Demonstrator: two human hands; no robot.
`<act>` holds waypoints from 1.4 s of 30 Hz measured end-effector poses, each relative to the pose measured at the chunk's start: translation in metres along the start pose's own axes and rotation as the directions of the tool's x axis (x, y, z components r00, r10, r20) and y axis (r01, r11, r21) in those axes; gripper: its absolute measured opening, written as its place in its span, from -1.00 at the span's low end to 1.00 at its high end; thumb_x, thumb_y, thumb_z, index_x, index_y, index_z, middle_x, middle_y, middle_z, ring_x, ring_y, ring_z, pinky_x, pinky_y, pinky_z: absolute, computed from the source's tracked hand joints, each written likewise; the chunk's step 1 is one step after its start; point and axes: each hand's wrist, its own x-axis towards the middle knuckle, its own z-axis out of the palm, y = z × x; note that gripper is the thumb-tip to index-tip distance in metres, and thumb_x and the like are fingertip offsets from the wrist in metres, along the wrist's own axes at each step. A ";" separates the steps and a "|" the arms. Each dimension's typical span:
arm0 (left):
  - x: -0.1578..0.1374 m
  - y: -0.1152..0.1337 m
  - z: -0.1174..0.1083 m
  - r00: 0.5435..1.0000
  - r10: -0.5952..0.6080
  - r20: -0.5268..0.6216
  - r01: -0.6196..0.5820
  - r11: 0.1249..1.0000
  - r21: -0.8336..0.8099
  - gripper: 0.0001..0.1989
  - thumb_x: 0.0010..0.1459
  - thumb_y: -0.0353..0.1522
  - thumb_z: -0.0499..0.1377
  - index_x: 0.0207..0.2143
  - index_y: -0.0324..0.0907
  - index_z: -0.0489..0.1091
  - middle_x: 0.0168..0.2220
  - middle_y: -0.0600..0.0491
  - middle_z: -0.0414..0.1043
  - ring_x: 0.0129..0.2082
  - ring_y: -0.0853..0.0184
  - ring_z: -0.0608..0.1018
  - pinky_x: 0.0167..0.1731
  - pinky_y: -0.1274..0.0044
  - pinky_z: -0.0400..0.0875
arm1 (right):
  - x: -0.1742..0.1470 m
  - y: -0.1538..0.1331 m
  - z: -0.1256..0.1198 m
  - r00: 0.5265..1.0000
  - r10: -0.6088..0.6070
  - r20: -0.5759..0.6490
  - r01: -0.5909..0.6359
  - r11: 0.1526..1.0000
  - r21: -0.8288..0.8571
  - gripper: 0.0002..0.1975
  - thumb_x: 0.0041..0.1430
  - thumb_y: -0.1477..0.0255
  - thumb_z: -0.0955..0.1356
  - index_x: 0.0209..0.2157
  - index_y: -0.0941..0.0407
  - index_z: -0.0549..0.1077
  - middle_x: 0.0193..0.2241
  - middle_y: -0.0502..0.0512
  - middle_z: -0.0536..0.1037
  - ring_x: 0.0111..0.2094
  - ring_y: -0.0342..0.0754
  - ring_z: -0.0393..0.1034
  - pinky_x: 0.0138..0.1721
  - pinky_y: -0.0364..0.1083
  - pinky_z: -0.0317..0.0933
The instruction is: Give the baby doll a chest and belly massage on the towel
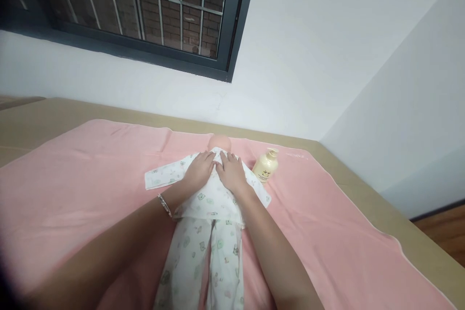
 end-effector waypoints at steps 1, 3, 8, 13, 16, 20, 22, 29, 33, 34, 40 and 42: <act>-0.001 0.001 0.000 1.000 0.016 0.000 -0.016 1.000 0.007 -0.71 0.30 -0.47 -0.07 0.00 -0.24 0.32 -0.02 -0.13 0.43 0.00 0.18 0.43 0.06 0.32 0.28 | -0.002 -0.002 -0.001 1.000 -0.014 -0.010 0.014 1.000 -0.019 -0.51 0.40 0.31 0.06 0.28 0.15 0.13 0.24 0.27 0.25 0.26 0.09 0.07 0.20 0.07 -0.13; -0.003 0.005 -0.001 1.000 0.019 -0.019 -0.019 0.999 0.026 -0.73 0.29 -0.48 -0.07 -0.05 -0.24 0.35 -0.06 -0.11 0.44 -0.03 0.18 0.44 0.03 0.35 0.31 | -0.007 -0.012 -0.005 0.999 -0.015 -0.044 0.012 0.997 -0.079 -0.53 0.40 0.34 0.04 0.23 0.18 0.20 0.14 0.31 0.36 0.18 0.10 0.20 0.17 0.05 -0.08; -0.010 0.011 -0.004 0.995 -0.082 -0.061 0.087 0.993 0.081 -0.73 0.33 -0.37 -0.08 -0.19 -0.22 0.40 -0.18 -0.12 0.45 -0.11 0.14 0.45 -0.07 0.33 0.35 | -0.015 -0.027 -0.014 0.994 0.091 -0.064 -0.100 0.983 -0.151 -0.59 0.39 0.33 0.06 0.03 0.15 0.39 -0.13 0.28 0.53 -0.08 0.11 0.40 0.05 0.04 0.04; -0.004 0.003 -0.002 0.990 -0.135 -0.049 0.138 0.989 0.057 -0.71 0.32 -0.32 -0.05 -0.06 -0.27 0.36 -0.09 -0.16 0.44 -0.03 0.12 0.44 0.02 0.31 0.31 | -0.004 -0.008 -0.006 0.997 0.073 -0.037 -0.074 0.996 -0.042 -0.50 0.36 0.27 0.11 0.23 0.17 0.22 0.14 0.34 0.36 0.20 0.15 0.18 0.17 0.07 -0.07; 0.000 -0.003 0.000 0.998 -0.067 0.000 0.067 0.997 0.024 -0.66 0.32 -0.35 -0.07 0.06 -0.28 0.29 0.04 -0.18 0.40 0.09 0.12 0.39 0.12 0.25 0.22 | 0.002 0.002 0.002 0.999 0.052 -0.008 -0.052 0.998 0.021 -0.46 0.36 0.25 0.11 0.30 0.13 0.10 0.26 0.31 0.20 0.29 0.14 0.01 0.22 0.10 -0.16; 0.003 -0.004 0.001 1.000 0.018 0.019 -0.017 1.000 -0.011 -0.64 0.30 -0.44 -0.07 0.10 -0.24 0.28 0.11 -0.15 0.38 0.12 0.16 0.40 0.15 0.27 0.21 | -0.001 -0.004 0.001 0.999 0.022 -0.037 -0.021 1.000 0.005 -0.49 0.35 0.31 0.11 0.28 0.13 0.13 0.24 0.29 0.24 0.26 0.12 0.07 0.21 0.08 -0.12; 0.003 -0.003 0.000 0.999 0.043 0.007 -0.043 0.999 -0.032 -0.64 0.28 -0.46 -0.06 0.09 -0.22 0.31 0.10 -0.13 0.40 0.11 0.17 0.42 0.15 0.27 0.23 | -0.006 -0.013 -0.005 0.998 0.025 -0.057 -0.027 0.999 -0.029 -0.51 0.35 0.34 0.10 0.25 0.16 0.18 0.19 0.30 0.30 0.21 0.12 0.15 0.17 0.05 -0.04; -0.001 -0.003 -0.001 0.996 0.002 -0.090 -0.006 0.999 -0.045 -0.69 0.27 -0.44 -0.04 -0.04 -0.16 0.42 0.00 -0.04 0.48 0.03 0.21 0.46 0.11 0.34 0.29 | -0.015 -0.023 -0.022 0.982 0.189 0.027 -0.188 0.981 -0.043 -0.56 0.34 0.22 0.10 0.08 0.11 0.34 -0.04 0.29 0.49 0.00 0.17 0.37 -0.09 0.02 0.19; 0.000 -0.002 -0.006 0.995 -0.092 -0.021 0.092 0.996 -0.019 -0.69 0.29 -0.34 -0.03 -0.03 -0.25 0.40 -0.03 -0.12 0.49 0.03 0.14 0.45 0.07 0.31 0.30 | -0.006 -0.010 -0.009 0.989 0.149 -0.007 -0.149 0.989 0.000 -0.46 0.34 0.19 0.11 0.23 0.18 0.20 0.17 0.34 0.32 0.22 0.19 0.14 0.12 0.07 0.04; 0.000 -0.002 -0.007 0.995 -0.101 0.010 0.101 0.995 -0.012 -0.67 0.29 -0.33 -0.04 -0.02 -0.27 0.39 -0.02 -0.15 0.48 0.03 0.12 0.45 0.07 0.29 0.29 | -0.004 -0.007 -0.005 0.991 0.134 -0.017 -0.134 0.991 0.005 -0.44 0.34 0.21 0.11 0.26 0.18 0.15 0.22 0.34 0.25 0.26 0.18 0.06 0.18 0.07 -0.04; 0.002 -0.003 -0.007 0.994 -0.103 0.040 0.104 0.995 -0.001 -0.65 0.31 -0.33 -0.08 0.00 -0.28 0.36 0.00 -0.18 0.46 0.07 0.12 0.43 0.10 0.28 0.25 | -0.001 -0.001 0.009 0.992 0.118 -0.052 -0.117 0.993 0.030 -0.43 0.34 0.22 0.10 0.29 0.17 0.10 0.27 0.32 0.17 0.30 0.13 -0.02 0.25 0.09 -0.18; 0.002 -0.003 -0.006 0.993 -0.105 0.044 0.105 0.994 0.003 -0.65 0.31 -0.32 -0.09 0.01 -0.27 0.35 0.01 -0.17 0.46 0.08 0.13 0.43 0.10 0.28 0.25 | -0.003 -0.003 0.008 0.992 0.112 -0.062 -0.111 0.993 0.029 -0.44 0.34 0.22 0.10 0.29 0.17 0.12 0.26 0.31 0.20 0.29 0.12 0.00 0.25 0.08 -0.17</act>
